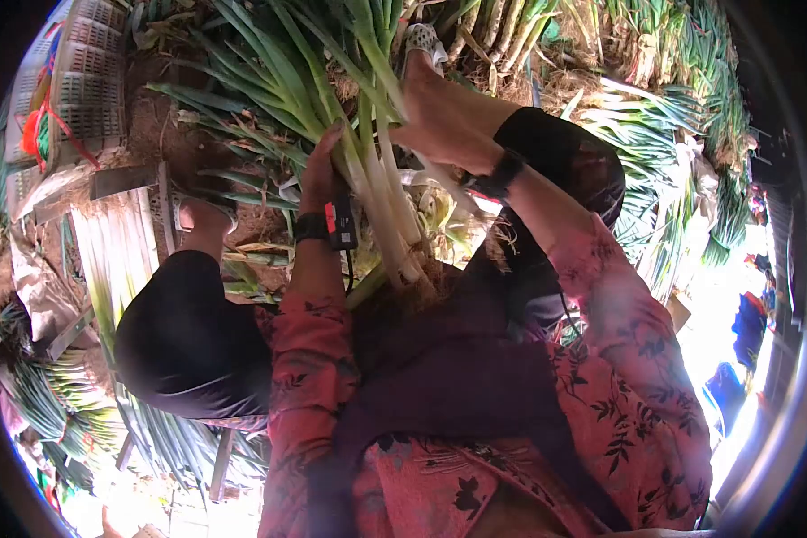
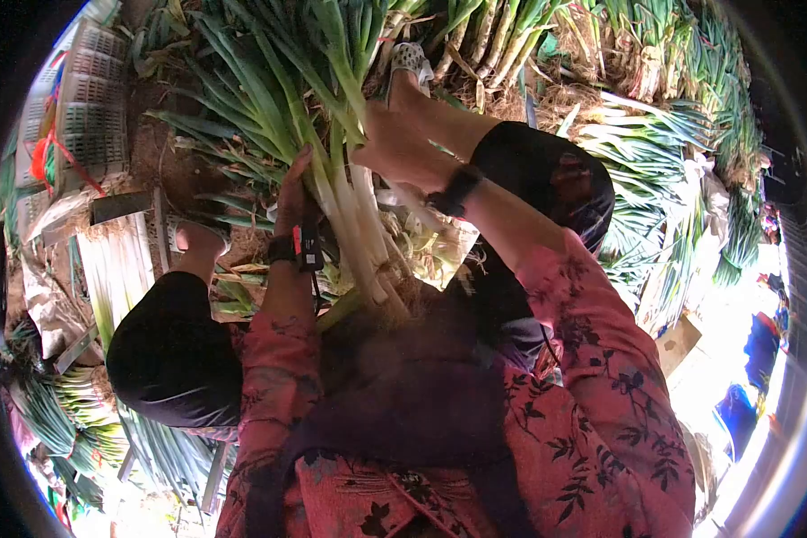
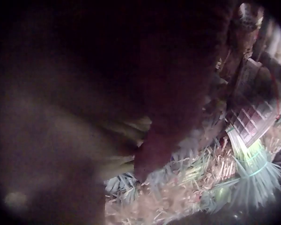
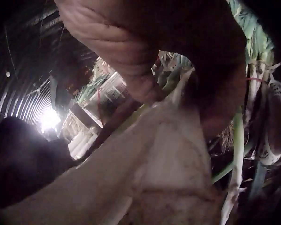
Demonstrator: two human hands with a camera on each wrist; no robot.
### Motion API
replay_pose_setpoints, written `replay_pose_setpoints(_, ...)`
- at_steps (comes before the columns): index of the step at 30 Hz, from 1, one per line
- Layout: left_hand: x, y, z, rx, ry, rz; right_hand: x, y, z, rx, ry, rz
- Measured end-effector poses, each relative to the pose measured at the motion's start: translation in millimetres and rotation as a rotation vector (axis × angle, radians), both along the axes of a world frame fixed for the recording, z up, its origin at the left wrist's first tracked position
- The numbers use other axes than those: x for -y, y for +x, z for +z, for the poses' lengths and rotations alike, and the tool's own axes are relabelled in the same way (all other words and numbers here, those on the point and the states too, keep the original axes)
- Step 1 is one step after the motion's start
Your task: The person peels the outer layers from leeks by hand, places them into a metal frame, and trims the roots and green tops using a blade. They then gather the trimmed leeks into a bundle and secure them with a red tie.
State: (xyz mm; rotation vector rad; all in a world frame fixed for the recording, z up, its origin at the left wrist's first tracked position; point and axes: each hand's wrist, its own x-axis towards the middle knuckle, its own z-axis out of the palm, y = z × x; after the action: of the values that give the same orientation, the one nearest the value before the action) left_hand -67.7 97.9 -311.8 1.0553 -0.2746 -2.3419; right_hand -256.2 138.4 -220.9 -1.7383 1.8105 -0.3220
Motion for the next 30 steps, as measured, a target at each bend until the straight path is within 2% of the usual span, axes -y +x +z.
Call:
replay_pose_setpoints(2,0.9,0.6,6.8,0.034,0.017,0.012,-7.4,-1.3,6.3,0.238,-0.151,-0.184)
replay_pose_setpoints(4,2.0,4.2,12.3,-0.15,0.041,-0.01,-30.6,2.8,28.5,0.325,0.058,-0.22)
replay_pose_setpoints(5,2.2,3.6,4.1,-0.154,0.043,-0.014,-42.2,7.7,44.1,0.282,0.396,-0.226)
replay_pose_setpoints(7,0.8,2.3,-15.7,-0.157,0.099,0.005,-65.4,28.5,27.9,0.288,-0.134,0.065)
replay_pose_setpoints(8,0.0,3.6,-19.0,-0.156,0.098,-0.009,-72.2,44.9,22.3,0.406,-0.044,-0.071)
replay_pose_setpoints(9,-2.2,7.3,-21.4,-0.144,0.053,-0.028,-68.2,41.1,15.9,0.407,-0.051,-0.086)
replay_pose_setpoints(11,-3.3,13.1,-14.3,-0.134,0.008,-0.066,-40.5,15.7,13.3,0.473,0.321,-0.026)
replay_pose_setpoints(12,-2.1,15.9,-2.7,-0.145,0.023,-0.048,-38.1,-3.2,-14.0,0.802,0.331,-0.242)
replay_pose_setpoints(13,-0.5,21.0,4.8,-0.155,0.035,-0.027,-32.9,-8.2,-4.9,0.926,0.163,-0.582)
replay_pose_setpoints(14,5.3,33.8,1.1,-0.193,-0.02,-0.157,-19.9,-19.0,-21.4,0.576,0.019,-0.65)
replay_pose_setpoints(15,11.5,40.1,-4.8,-0.19,-0.024,-0.167,-17.5,-26.8,-35.3,0.582,0.012,-0.658)
replay_pose_setpoints(17,19.7,45.2,-7.7,-0.176,-0.061,-0.163,-10.3,-33.7,-52.1,0.153,-0.012,-0.447)
replay_pose_setpoints(18,19.0,44.8,-6.7,-0.097,-0.008,-0.097,-10.1,-31.0,-89.8,0.163,-0.009,-0.449)
replay_pose_setpoints(19,17.9,40.4,-3.1,-0.083,-0.005,-0.096,-16.7,-24.0,-154.7,0.129,0.019,-0.444)
replay_pose_setpoints(20,15.0,37.3,-0.5,-0.085,0.001,-0.037,-18.8,-17.8,-193.1,0.096,0.051,-0.439)
replay_pose_setpoints(21,10.6,42.4,-0.2,-0.069,0.018,0.02,-16.7,-9.4,-199.6,0.369,0.239,-0.428)
replay_pose_setpoints(23,9.6,44.4,0.2,-0.046,0.045,0.021,-28.4,-10.2,-229.9,0.269,0.066,0.036)
replay_pose_setpoints(24,10.2,43.8,-0.2,-0.041,0.07,0.021,-32.5,-9.3,-235.2,0.271,0.067,0.041)
replay_pose_setpoints(26,11.8,44.1,-4.3,-0.033,0.088,0.024,-30.1,6.0,-185.6,0.828,0.484,-0.58)
replay_pose_setpoints(28,11.6,45.5,-10.7,0.158,-0.093,-0.01,-23.1,17.9,-142.8,0.842,0.445,-0.636)
replay_pose_setpoints(30,13.3,33.8,-0.7,0.07,-0.085,-0.016,-18.6,13.6,-121.2,0.837,0.393,-0.701)
